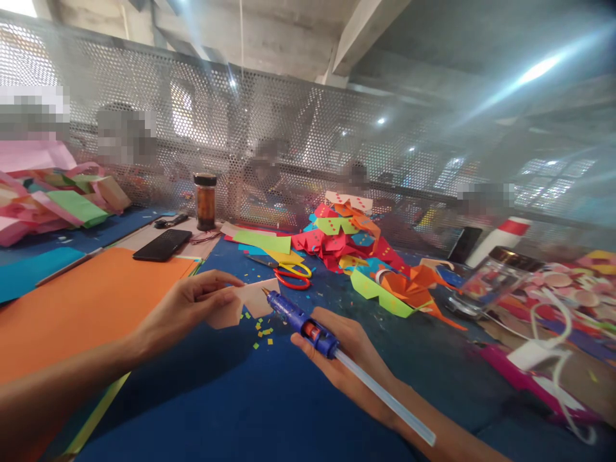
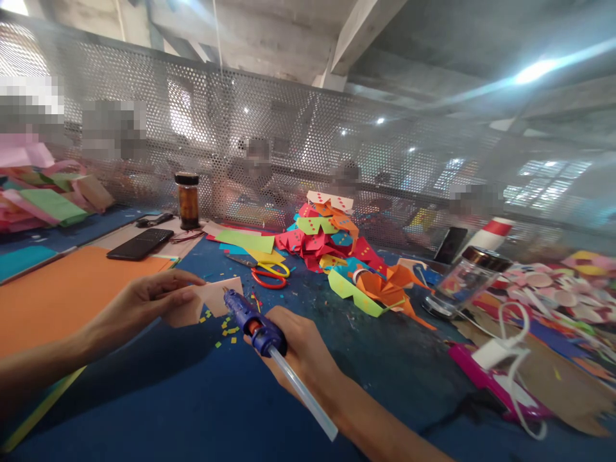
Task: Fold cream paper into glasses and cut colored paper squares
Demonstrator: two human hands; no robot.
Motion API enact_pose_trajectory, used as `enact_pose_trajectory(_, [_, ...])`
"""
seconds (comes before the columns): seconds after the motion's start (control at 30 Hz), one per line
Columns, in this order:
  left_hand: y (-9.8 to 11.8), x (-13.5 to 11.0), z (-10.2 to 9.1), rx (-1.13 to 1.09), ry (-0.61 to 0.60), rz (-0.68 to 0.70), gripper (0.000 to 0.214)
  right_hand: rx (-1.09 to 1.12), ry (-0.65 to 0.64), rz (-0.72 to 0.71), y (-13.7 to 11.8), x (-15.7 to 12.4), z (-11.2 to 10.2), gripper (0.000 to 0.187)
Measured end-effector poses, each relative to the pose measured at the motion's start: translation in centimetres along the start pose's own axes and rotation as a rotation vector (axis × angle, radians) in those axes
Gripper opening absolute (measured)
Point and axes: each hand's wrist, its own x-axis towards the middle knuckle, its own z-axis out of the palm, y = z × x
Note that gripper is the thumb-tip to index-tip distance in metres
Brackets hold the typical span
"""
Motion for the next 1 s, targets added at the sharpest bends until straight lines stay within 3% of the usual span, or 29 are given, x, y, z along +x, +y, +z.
enact_pose_trajectory(1.0, [-0.14, -0.10, -0.15, -0.091, -0.027, -0.018, 0.028, 0.001, 0.032, -0.063, 0.73, -0.09, 0.38, 0.028])
